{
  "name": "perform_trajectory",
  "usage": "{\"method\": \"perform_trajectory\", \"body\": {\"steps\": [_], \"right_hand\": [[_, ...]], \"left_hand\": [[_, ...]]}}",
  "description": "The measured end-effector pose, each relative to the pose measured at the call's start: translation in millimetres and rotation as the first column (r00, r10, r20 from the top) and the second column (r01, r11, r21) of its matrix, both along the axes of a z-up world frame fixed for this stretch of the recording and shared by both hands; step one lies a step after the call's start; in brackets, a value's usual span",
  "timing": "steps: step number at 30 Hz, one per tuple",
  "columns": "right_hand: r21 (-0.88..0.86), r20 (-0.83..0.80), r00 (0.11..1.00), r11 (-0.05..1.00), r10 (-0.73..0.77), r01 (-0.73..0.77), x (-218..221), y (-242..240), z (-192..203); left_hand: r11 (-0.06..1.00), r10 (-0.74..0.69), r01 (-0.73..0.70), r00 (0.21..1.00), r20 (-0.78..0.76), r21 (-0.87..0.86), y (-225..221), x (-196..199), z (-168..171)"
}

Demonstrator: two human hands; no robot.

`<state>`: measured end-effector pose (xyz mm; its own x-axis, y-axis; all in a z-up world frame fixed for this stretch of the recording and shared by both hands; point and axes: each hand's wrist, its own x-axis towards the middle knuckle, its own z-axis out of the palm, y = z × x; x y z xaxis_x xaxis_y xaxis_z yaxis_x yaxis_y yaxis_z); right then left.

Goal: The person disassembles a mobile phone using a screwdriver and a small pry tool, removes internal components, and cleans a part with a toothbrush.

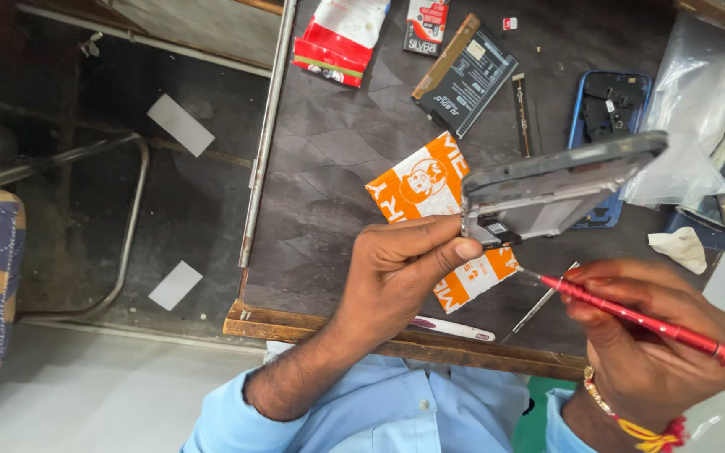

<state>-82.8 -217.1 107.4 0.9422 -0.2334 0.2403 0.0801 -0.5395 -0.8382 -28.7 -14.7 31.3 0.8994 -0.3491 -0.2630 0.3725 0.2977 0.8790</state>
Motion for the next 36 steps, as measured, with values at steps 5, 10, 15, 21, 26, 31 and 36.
{"method": "perform_trajectory", "body": {"steps": [5, 10, 15, 21, 26, 31, 36], "right_hand": [[-0.032, 0.032, 0.998, 0.998, 0.050, -0.049, -9, 5, -10], [-0.065, 0.044, 0.998, 0.997, 0.034, -0.031, -7, 14, -18], [-0.077, 0.026, 1.000, 0.997, 0.010, -0.008, 0, 22, -15], [-0.105, 0.022, 0.998, 0.993, 0.053, -0.050, 2, 24, -14], [-0.116, -0.009, 1.000, 0.993, 0.019, -0.020, 4, 29, -13], [-0.180, 0.010, 0.999, 0.983, 0.035, -0.032, 2, 25, -13], [-0.200, 0.016, 1.000, 0.980, 0.024, -0.020, 4, 27, -12]], "left_hand": [[0.991, 0.074, -0.061, 0.991, 0.109, -0.120, 0, 0, -2], [0.989, 0.079, -0.065, 0.991, 0.109, -0.133, -1, -1, -1], [0.987, 0.085, -0.071, 0.991, 0.099, -0.142, -1, -1, -2], [0.988, 0.070, -0.056, 0.993, 0.095, -0.141, -1, -2, -1], [0.988, 0.068, -0.055, 0.994, 0.086, -0.145, 0, -2, 0], [0.984, 0.073, -0.059, 0.994, 0.077, -0.165, -2, -3, -3], [0.988, 0.066, -0.055, 0.995, 0.075, -0.147, -2, -3, -5]]}}
